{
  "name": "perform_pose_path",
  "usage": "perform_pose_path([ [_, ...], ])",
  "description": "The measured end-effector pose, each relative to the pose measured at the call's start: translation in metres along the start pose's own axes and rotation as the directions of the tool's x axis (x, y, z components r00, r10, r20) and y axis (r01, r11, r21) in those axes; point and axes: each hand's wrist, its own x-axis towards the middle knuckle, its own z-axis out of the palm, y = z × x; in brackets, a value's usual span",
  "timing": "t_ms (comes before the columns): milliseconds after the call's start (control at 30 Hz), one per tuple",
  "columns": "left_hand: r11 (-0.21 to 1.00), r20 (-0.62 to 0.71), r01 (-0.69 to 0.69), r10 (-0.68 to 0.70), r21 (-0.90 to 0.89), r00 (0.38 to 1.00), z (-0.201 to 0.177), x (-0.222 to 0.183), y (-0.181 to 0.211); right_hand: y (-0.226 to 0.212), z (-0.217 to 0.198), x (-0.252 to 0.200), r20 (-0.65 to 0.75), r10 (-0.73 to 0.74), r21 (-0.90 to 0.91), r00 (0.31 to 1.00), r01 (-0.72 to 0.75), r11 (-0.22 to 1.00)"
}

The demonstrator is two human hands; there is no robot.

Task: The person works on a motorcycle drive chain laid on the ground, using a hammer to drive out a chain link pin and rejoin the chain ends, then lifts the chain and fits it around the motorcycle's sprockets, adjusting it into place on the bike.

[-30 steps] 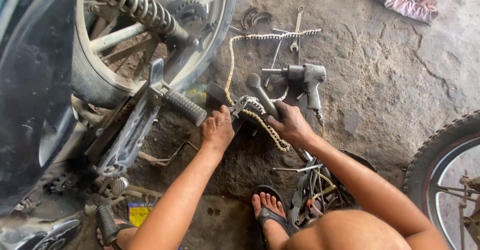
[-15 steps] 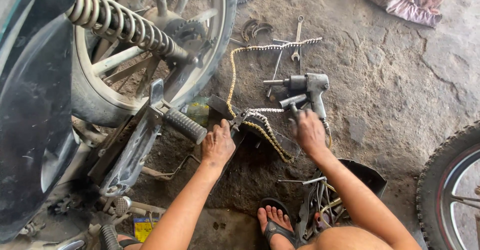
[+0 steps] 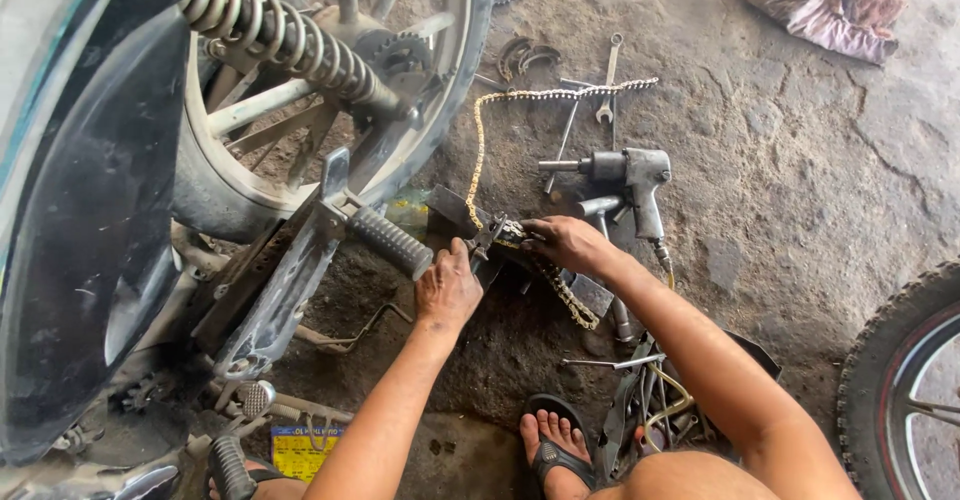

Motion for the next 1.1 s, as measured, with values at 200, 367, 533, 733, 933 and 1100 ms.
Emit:
perform_pose_path([
  [200, 0.998, 0.037, 0.045, -0.044, -0.043, 0.998, -0.001, 0.003, 0.006, -0.018, 0.005, -0.008, -0.201, -0.196, -0.197, 0.960, 0.156, 0.968],
  [367, 0.987, -0.033, 0.060, -0.065, -0.147, 0.997, 0.004, -0.008, 0.000, -0.057, 0.029, -0.012, -0.124, 0.010, -0.297, 0.992, -0.047, 0.954],
  [533, 0.897, 0.140, 0.283, -0.249, -0.341, 0.958, 0.004, -0.016, 0.006, -0.094, 0.069, -0.019, -0.290, 0.286, -0.277, 0.913, -0.366, 0.889],
  [733, 0.680, 0.179, 0.361, -0.325, -0.638, 0.929, 0.038, -0.021, -0.005, -0.079, 0.075, -0.025, -0.357, 0.302, -0.082, 0.884, -0.351, 0.933],
  [933, 0.642, -0.097, 0.085, -0.243, -0.762, 0.965, 0.045, -0.003, 0.004, -0.073, 0.039, -0.021, -0.377, 0.144, -0.093, 0.915, -0.193, 0.977],
  [1100, 0.391, 0.118, 0.233, -0.297, -0.891, 0.948, 0.034, -0.012, 0.028, -0.052, 0.017, -0.013, -0.432, 0.151, -0.018, 0.889, -0.176, 0.984],
])
